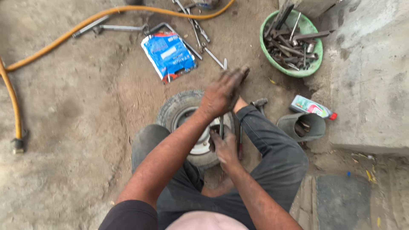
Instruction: The person sits on the ground with a small rubber wheel between their legs and uses a long lug wrench to loosen and turn the wheel's lug nuts, repositioning the wrench on different nuts and steadying the wheel by hand. They continue working the nuts around the hub and finish handling the wheel rim by hand.
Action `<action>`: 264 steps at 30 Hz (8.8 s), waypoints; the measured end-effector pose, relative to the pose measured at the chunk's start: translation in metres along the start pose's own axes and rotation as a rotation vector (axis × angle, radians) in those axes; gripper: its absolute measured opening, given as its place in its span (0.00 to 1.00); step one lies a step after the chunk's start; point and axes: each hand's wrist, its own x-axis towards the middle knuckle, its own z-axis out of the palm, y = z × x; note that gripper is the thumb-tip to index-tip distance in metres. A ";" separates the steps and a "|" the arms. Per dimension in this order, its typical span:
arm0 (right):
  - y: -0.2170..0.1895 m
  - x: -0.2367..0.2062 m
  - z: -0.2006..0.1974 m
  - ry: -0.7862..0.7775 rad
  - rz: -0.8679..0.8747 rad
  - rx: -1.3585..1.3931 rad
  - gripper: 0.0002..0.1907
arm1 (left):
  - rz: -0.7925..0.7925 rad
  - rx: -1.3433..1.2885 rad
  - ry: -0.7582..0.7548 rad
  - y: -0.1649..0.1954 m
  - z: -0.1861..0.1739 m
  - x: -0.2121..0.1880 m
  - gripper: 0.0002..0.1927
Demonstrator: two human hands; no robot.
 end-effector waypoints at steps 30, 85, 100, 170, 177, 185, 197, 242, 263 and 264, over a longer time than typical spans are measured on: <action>-0.062 0.075 -0.073 -0.241 -0.339 -1.138 0.19 | -1.061 -1.049 0.553 -0.066 -0.031 -0.048 0.22; -0.065 0.056 -0.066 -0.011 -0.449 -1.125 0.13 | -1.215 -0.499 0.011 -0.113 -0.033 -0.175 0.12; -0.055 0.083 -0.085 -0.171 -0.413 -1.110 0.12 | -0.995 -0.063 -0.262 -0.112 -0.020 -0.174 0.14; -0.093 0.059 -0.086 -0.531 -0.514 -1.362 0.13 | -1.081 -0.786 0.263 -0.008 -0.039 -0.122 0.11; -0.076 0.076 -0.094 -0.412 -0.632 -1.361 0.17 | -0.316 0.174 0.148 0.058 -0.036 -0.060 0.07; -0.059 0.090 -0.184 -0.067 -0.741 -1.167 0.32 | -0.209 0.308 0.142 0.054 -0.022 -0.028 0.12; -0.007 0.108 -0.187 0.239 -0.986 -1.159 0.36 | -0.184 0.248 0.165 0.028 0.000 -0.017 0.17; -0.035 0.008 -0.069 -0.272 -0.680 -1.354 0.09 | -0.534 -0.478 0.074 0.096 -0.099 -0.106 0.05; 0.025 0.078 -0.165 0.172 -0.952 -1.062 0.36 | 0.112 0.067 -0.015 0.039 -0.042 -0.058 0.11; 0.026 0.066 -0.162 0.206 -0.898 -1.078 0.36 | 0.147 0.056 -0.017 0.034 -0.040 -0.056 0.12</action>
